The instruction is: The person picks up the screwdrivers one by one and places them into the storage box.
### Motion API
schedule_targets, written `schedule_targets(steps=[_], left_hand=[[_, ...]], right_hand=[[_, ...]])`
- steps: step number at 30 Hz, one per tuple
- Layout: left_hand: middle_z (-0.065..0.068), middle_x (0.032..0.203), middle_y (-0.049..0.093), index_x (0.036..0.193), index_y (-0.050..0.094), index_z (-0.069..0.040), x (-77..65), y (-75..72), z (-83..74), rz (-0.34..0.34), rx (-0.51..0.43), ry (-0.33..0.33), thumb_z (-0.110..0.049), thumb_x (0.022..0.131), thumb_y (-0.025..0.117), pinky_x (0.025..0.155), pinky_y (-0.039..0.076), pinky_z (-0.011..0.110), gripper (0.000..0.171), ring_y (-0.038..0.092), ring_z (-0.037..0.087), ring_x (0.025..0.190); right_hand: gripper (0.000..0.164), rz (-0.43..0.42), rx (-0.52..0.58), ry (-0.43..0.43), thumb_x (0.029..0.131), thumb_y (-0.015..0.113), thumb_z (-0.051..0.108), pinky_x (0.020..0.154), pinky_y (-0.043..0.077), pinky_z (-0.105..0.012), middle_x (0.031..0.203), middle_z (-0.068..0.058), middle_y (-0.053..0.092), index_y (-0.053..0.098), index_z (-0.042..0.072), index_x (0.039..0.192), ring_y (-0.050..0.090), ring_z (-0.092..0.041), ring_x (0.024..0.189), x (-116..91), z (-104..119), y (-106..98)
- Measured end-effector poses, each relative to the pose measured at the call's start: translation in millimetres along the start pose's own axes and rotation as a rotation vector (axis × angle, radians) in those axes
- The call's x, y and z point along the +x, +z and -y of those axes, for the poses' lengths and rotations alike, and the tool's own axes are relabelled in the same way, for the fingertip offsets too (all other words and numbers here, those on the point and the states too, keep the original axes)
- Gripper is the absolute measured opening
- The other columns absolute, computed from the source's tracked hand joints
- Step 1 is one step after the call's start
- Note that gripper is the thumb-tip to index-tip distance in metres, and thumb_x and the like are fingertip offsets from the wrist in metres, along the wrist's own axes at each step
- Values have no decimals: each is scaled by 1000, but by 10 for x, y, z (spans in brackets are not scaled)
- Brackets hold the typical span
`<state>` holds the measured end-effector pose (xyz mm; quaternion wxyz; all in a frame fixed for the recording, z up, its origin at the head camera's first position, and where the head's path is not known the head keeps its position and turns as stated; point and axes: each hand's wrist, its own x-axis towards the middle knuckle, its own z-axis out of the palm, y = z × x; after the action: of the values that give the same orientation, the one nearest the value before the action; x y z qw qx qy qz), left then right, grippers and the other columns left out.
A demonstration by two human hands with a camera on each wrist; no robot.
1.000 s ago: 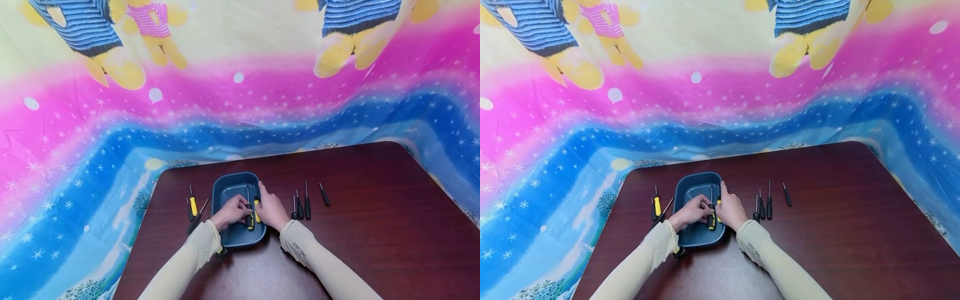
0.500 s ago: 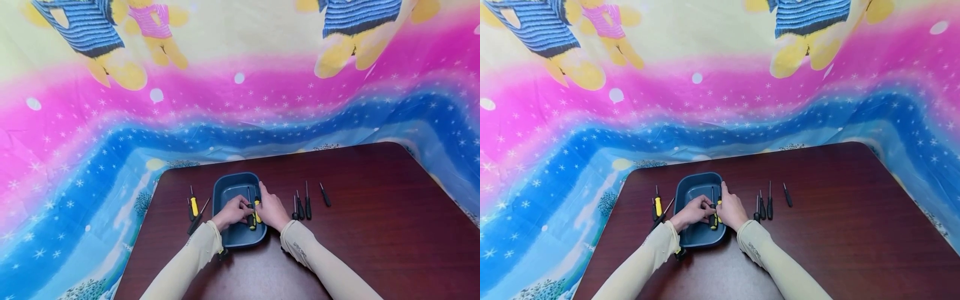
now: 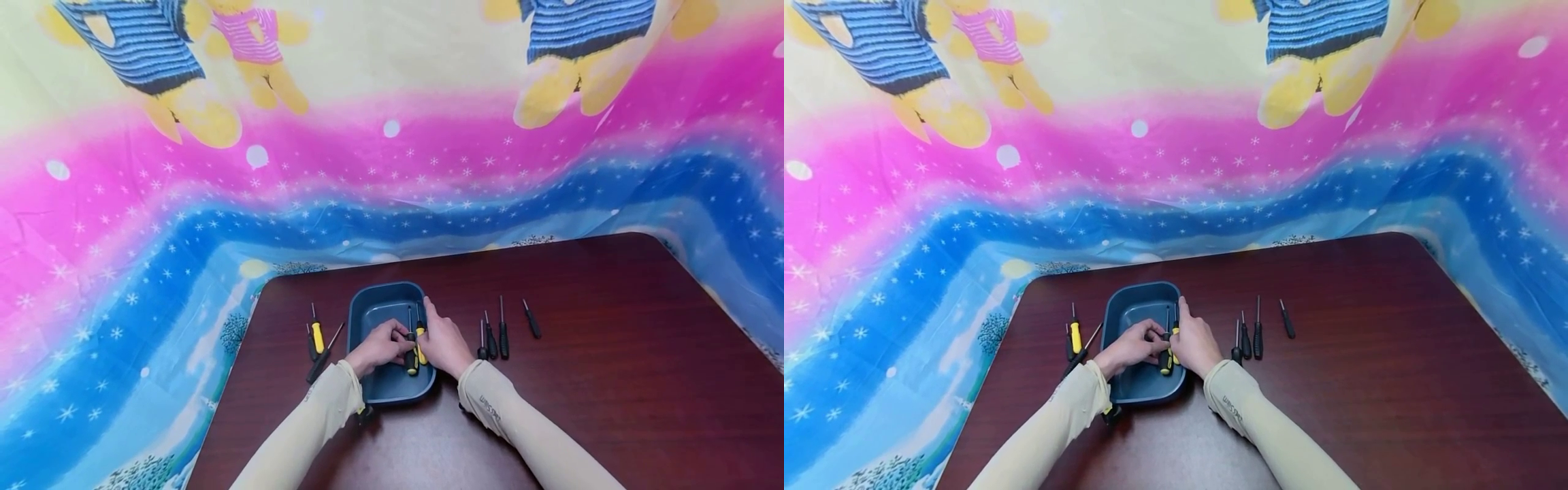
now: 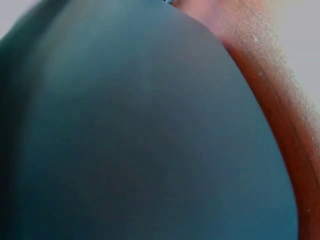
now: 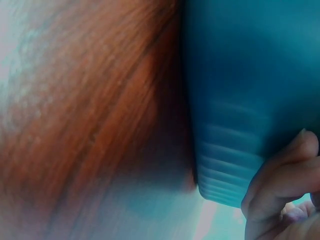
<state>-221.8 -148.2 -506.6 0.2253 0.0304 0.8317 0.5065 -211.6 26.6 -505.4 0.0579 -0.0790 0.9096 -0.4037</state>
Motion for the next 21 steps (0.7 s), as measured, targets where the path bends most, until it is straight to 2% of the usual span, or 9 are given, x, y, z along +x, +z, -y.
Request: schedule_targets(steps=[7, 14, 21], left_hand=[[11, 95, 67, 120, 57, 4, -29, -12, 1, 8, -28, 5, -11, 98, 71, 75, 64, 38, 31, 72, 18, 76], [16, 98, 66, 124, 54, 6, -51, -69, 0, 27, -58, 1, -11, 98, 70, 78, 64, 43, 35, 75, 29, 82], [16, 101, 66, 130, 54, 5, -148, -187, -76, 24, -5, 24, -15, 100, 70, 82, 63, 44, 39, 75, 34, 89]], right_hand=[[82, -3, -2, -6, 94, 62, 5, 52, 46, -30, 59, -3, 55, 21, 5, 165, 52, -17, 48, 6, -3, 5], [82, -1, -1, 6, 95, 63, 6, 56, 48, -29, 61, -3, 56, 21, 7, 165, 55, -16, 52, 8, 2, 5], [82, 0, 6, 9, 96, 63, 7, 57, 49, -29, 61, -3, 56, 20, 8, 165, 55, -16, 52, 4, -5, 10]])
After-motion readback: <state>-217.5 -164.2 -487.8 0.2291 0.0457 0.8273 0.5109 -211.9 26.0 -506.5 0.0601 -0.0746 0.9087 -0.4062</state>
